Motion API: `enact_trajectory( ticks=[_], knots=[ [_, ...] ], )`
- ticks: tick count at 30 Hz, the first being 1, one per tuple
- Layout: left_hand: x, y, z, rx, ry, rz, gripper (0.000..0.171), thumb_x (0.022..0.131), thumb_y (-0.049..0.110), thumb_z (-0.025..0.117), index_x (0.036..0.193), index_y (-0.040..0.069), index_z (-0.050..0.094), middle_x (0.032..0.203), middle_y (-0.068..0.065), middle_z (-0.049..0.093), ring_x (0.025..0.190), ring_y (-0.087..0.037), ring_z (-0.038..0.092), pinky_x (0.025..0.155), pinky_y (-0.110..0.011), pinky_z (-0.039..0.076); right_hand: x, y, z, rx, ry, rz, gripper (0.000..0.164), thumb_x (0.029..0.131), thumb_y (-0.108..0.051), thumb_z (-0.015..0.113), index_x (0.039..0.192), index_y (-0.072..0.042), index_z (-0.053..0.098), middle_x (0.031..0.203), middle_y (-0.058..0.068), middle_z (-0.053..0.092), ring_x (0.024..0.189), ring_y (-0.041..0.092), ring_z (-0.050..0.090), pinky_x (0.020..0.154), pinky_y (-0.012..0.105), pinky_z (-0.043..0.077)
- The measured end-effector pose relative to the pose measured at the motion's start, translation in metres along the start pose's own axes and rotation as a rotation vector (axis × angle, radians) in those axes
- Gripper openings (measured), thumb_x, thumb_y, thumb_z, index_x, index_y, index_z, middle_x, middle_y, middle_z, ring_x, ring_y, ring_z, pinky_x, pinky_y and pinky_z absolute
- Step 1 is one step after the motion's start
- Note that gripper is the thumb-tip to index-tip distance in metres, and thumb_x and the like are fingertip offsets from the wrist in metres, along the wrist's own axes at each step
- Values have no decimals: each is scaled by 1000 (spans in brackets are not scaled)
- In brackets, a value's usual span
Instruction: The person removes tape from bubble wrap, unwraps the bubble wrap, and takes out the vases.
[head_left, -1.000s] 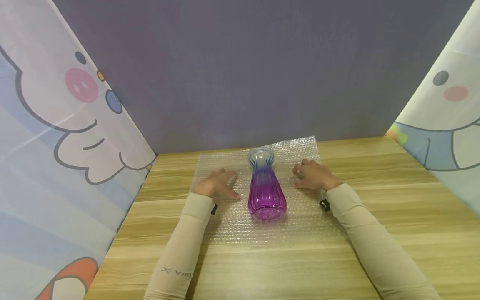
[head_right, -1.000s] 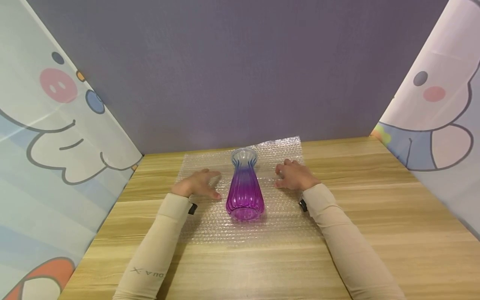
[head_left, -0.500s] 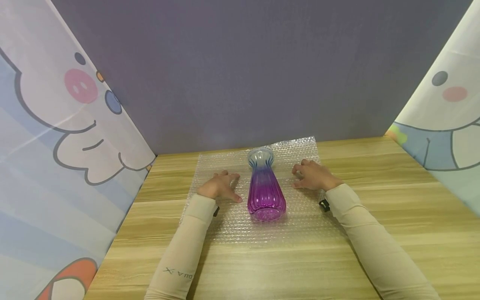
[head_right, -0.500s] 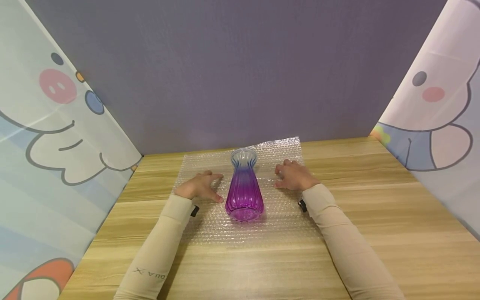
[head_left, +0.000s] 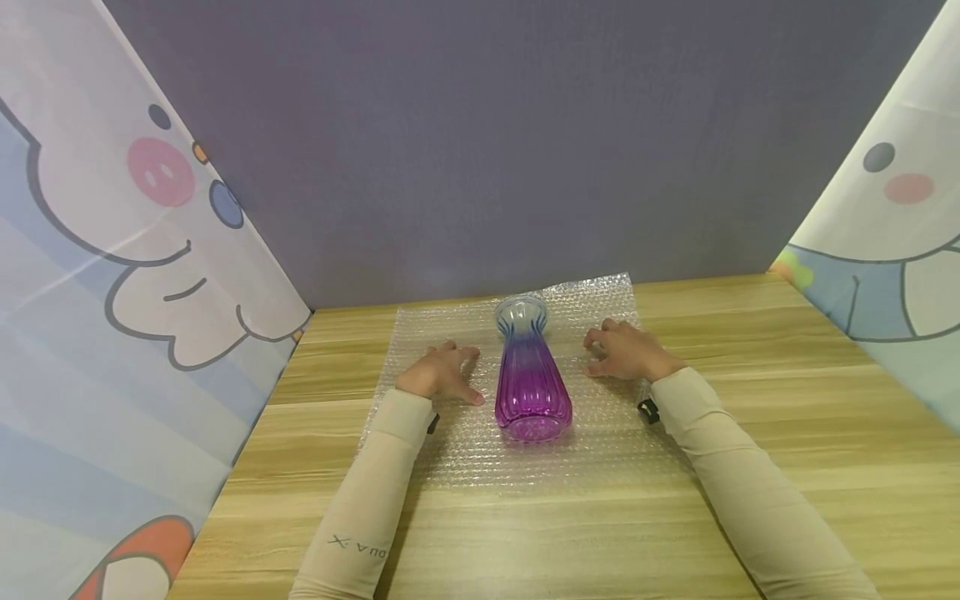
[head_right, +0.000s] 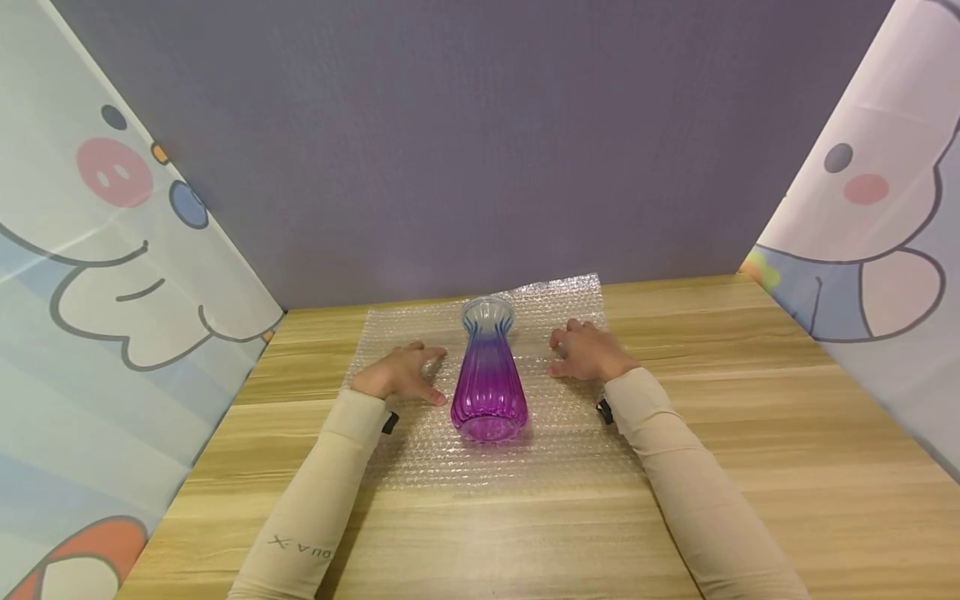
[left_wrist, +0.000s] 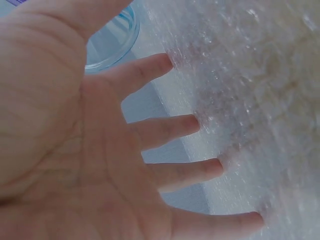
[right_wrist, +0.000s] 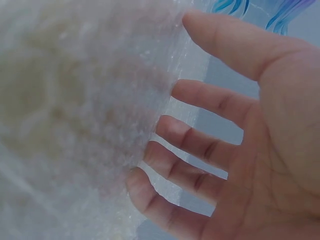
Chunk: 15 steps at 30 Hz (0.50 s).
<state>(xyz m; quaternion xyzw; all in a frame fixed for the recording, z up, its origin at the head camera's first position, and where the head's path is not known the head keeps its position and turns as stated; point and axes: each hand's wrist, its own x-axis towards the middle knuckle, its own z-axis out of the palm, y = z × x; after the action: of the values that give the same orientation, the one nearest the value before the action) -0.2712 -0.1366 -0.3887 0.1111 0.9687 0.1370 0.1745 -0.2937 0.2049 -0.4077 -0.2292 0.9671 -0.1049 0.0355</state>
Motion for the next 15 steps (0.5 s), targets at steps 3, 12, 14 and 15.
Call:
enact_trajectory(
  ticks=[3,12,14,15],
  knots=[
    [0,0,0,-7,1,0,102,74,47,88,159,24,38,169,-21,20,150,-61,16,113,-80,22,0,-1,-1,-3,-7,-1,48,87,-41,77,124,-12,66,111,14,62,101,36,60,78,57,57],
    [1,-1,-1,-2,10,11,102,73,47,89,159,23,38,168,-22,23,149,-62,18,117,-77,19,-3,-5,-5,36,-47,-29,53,89,-39,76,128,-5,64,114,18,62,107,42,59,88,62,54],
    [1,-1,0,3,11,14,102,73,47,89,159,23,38,168,-22,23,150,-59,18,118,-75,19,-4,-6,-6,42,-48,-36,54,90,-38,75,130,-3,64,117,20,62,110,44,58,92,63,53],
    [1,-1,0,5,12,15,103,73,47,89,159,22,38,168,-22,23,151,-58,18,119,-75,18,-4,-7,-6,46,-41,-38,54,90,-37,75,130,-3,63,118,21,62,111,45,58,93,64,52]
  ],
)
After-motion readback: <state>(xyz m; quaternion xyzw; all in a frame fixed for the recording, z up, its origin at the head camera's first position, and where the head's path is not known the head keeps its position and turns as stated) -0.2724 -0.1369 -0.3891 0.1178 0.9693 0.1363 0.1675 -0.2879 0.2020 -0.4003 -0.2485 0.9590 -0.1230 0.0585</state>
